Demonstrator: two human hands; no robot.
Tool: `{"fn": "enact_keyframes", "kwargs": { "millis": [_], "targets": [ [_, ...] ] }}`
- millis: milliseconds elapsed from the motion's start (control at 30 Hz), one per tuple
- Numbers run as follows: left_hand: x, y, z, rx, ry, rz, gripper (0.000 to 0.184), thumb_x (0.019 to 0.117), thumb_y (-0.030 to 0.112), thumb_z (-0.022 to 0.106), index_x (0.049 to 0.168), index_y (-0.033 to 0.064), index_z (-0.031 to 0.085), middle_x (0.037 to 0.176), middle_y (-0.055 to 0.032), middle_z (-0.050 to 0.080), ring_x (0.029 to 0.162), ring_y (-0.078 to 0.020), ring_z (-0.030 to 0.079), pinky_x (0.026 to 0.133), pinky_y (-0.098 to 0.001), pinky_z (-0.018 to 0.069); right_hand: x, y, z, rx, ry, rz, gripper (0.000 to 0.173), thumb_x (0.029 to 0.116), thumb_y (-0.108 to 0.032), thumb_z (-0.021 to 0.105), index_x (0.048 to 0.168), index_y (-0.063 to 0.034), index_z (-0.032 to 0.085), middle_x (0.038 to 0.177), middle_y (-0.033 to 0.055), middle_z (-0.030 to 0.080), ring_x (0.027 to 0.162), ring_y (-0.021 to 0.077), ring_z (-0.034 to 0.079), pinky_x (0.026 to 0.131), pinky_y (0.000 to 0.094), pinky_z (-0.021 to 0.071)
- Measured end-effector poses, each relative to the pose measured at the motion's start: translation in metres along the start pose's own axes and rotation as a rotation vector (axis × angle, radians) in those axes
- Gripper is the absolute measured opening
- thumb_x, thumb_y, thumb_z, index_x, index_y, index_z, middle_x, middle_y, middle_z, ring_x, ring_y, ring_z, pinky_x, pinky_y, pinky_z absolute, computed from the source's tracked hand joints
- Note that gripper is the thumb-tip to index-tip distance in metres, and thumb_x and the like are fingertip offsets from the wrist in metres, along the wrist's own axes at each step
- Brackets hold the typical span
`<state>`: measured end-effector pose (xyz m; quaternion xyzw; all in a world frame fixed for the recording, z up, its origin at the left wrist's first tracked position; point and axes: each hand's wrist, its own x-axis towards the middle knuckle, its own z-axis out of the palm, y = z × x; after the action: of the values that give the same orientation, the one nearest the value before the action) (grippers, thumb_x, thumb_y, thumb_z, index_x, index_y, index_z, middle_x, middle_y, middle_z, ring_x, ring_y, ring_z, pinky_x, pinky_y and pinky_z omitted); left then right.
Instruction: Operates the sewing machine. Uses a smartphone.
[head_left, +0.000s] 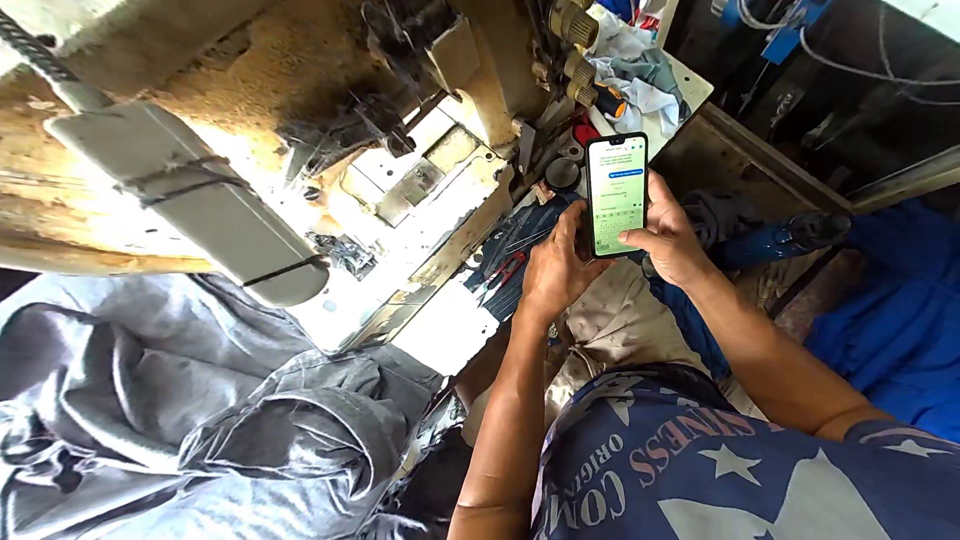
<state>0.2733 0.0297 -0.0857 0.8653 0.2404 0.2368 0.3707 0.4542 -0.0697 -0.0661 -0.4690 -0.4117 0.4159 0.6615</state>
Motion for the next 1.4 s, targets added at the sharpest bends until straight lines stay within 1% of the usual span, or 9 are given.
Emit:
{"fn": "enact_keyframes", "kwargs": {
  "millis": [333,533,733,833,967,1033,1067,1133,1400],
  "targets": [
    [-0.003,0.002,-0.002,-0.004,0.004,0.024,0.104,0.0749,0.028,0.093,0.157,0.0169,0.032,0.111,-0.0074,0.067,0.079,-0.0196,0.066,0.065,-0.0407,0.0591,0.000,0.006,0.005,0.004,0.073,-0.009,0.080,0.0846,0.015,0.059,0.155,-0.0036,0.026,0.137,0.0208,0.057,0.120,0.0325,0.064,0.098,0.0474,0.0586],
    [-0.004,0.001,-0.002,-0.006,0.002,0.017,0.106,0.0743,0.028,0.094,0.158,0.0176,0.030,0.115,-0.0086,0.067,0.084,-0.0214,0.068,0.068,-0.0439,0.0608,0.000,0.006,0.015,-0.058,0.124,-0.028,0.094,0.0784,0.012,0.073,0.157,-0.0046,0.023,0.138,0.0199,0.056,0.122,0.0334,0.063,0.099,0.0483,0.0596],
    [-0.004,0.001,-0.002,-0.010,0.013,0.020,0.104,0.0757,0.028,0.092,0.158,0.0176,0.030,0.114,-0.0076,0.067,0.085,-0.0197,0.067,0.070,-0.0420,0.0604,0.003,0.007,0.022,-0.116,0.161,-0.046,0.099,0.0762,0.014,0.077,0.157,-0.0052,0.023,0.139,0.0181,0.056,0.124,0.0318,0.062,0.100,0.0472,0.0596],
    [-0.005,0.000,-0.003,-0.037,0.011,0.027,0.103,0.0761,0.028,0.092,0.158,0.0174,0.031,0.112,-0.0068,0.067,0.085,-0.0189,0.068,0.070,-0.0412,0.0607,0.003,0.008,0.020,-0.090,0.145,-0.042,0.100,0.0770,0.013,0.076,0.158,-0.0053,0.021,0.140,0.0185,0.055,0.125,0.0322,0.062,0.102,0.0478,0.0585],
    [-0.005,-0.001,-0.003,-0.048,0.010,0.039,0.103,0.0762,0.027,0.092,0.158,0.0159,0.031,0.109,-0.0069,0.067,0.083,-0.0184,0.066,0.068,-0.0391,0.0597,0.001,0.004,0.011,-0.013,0.056,0.019,0.095,0.0795,0.015,0.067,0.158,-0.0060,0.019,0.141,0.0203,0.054,0.124,0.0334,0.062,0.101,0.0482,0.0578],
    [-0.004,-0.002,-0.002,-0.059,0.008,0.046,0.104,0.0757,0.027,0.092,0.158,0.0155,0.030,0.109,-0.0069,0.066,0.082,-0.0182,0.066,0.067,-0.0383,0.0596,0.000,-0.001,0.004,-0.032,0.008,0.074,0.094,0.0815,0.015,0.063,0.160,-0.0091,0.016,0.140,0.0191,0.055,0.118,0.0323,0.065,0.090,0.0449,0.0623],
    [-0.005,-0.002,-0.003,-0.069,0.005,0.041,0.105,0.0750,0.026,0.093,0.158,0.0164,0.030,0.111,-0.0071,0.067,0.082,-0.0183,0.067,0.067,-0.0383,0.0600,0.000,-0.003,0.003,-0.039,0.005,0.100,0.093,0.0814,0.014,0.061,0.160,-0.0115,0.018,0.134,0.0196,0.059,0.106,0.0333,0.069,0.072,0.0427,0.0649],
    [-0.005,-0.002,-0.003,-0.095,-0.003,0.033,0.105,0.0742,0.025,0.093,0.158,0.0180,0.030,0.113,-0.0066,0.067,0.082,-0.0176,0.067,0.066,-0.0378,0.0602,-0.002,-0.008,-0.001,-0.031,-0.035,0.145,0.094,0.0818,0.015,0.057,0.161,-0.0150,0.016,0.132,0.0206,0.060,0.099,0.0358,0.071,0.058,0.0423,0.0635],
    [-0.005,-0.001,-0.004,-0.127,-0.024,0.015,0.106,0.0724,0.023,0.094,0.158,0.0196,0.031,0.111,-0.0048,0.067,0.083,-0.0166,0.066,0.066,-0.0370,0.0596,-0.005,-0.009,-0.007,0.012,-0.076,0.141,0.091,0.0841,0.017,0.052,0.162,-0.0130,0.015,0.133,0.0218,0.059,0.100,0.0367,0.071,0.056,0.0433,0.0636]
  ]
}}
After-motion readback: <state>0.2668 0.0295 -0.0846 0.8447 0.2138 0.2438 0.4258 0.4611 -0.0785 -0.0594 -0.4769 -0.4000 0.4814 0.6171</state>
